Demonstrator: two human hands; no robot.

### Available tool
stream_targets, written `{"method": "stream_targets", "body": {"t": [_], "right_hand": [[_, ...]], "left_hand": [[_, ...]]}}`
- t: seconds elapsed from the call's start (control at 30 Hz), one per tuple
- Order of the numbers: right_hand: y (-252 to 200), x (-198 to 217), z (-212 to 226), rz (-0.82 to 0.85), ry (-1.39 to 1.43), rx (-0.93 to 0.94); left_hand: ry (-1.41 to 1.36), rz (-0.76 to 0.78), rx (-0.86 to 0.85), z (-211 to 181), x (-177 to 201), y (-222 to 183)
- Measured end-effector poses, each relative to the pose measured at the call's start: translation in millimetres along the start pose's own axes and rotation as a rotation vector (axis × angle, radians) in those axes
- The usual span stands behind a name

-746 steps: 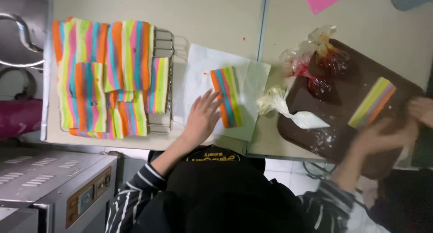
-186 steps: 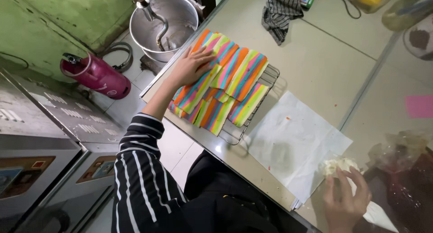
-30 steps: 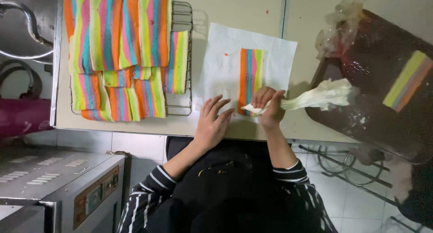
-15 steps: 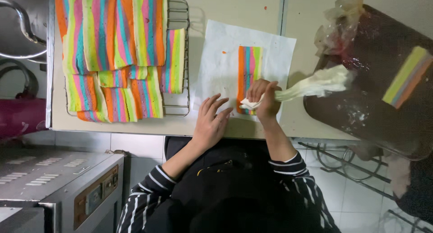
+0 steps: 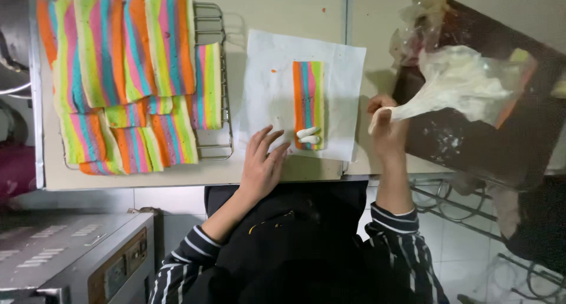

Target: The person prepares small cake rolls by spreading a white cream filling and a red jam onto strips of rainbow-colored cake, then rolling each strip by hand on a paper-lined workspace.

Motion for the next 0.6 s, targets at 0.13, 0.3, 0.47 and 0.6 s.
{"method": "stream_targets", "body": {"t": [0.13, 0.3, 0.47, 0.6], "right_hand": [[-2.2, 56.7, 9.9, 0.082, -0.632, 0.121], [5.2, 80.1, 30.2, 0.400, -0.962, -0.073], [25.1, 101.9, 26.7, 0.400, -0.579, -0.067], [57.9, 97.2, -36.0, 0.094, -0.773, 0.156]], "left_hand": [[0.006, -0.006, -0.015, 2.4, -1.9, 0.2], [0.004, -0.012, -0.024, 1.2, -2.0, 0.8], [0.016, -0.028, -0.037, -2.1, -1.6, 2.7], [0.019, -0.040, -0.052, -5.1, -0.2, 4.0]]}}
Point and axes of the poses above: each hand's wrist, its own y-axis towards the middle knuckle, its own x-axis out of the back of the hand, z = x × y, the point moved 2 cm from there along y, towards the middle knuckle, and after that the axes turned 3 degrees about x, right-handed, at the moved point
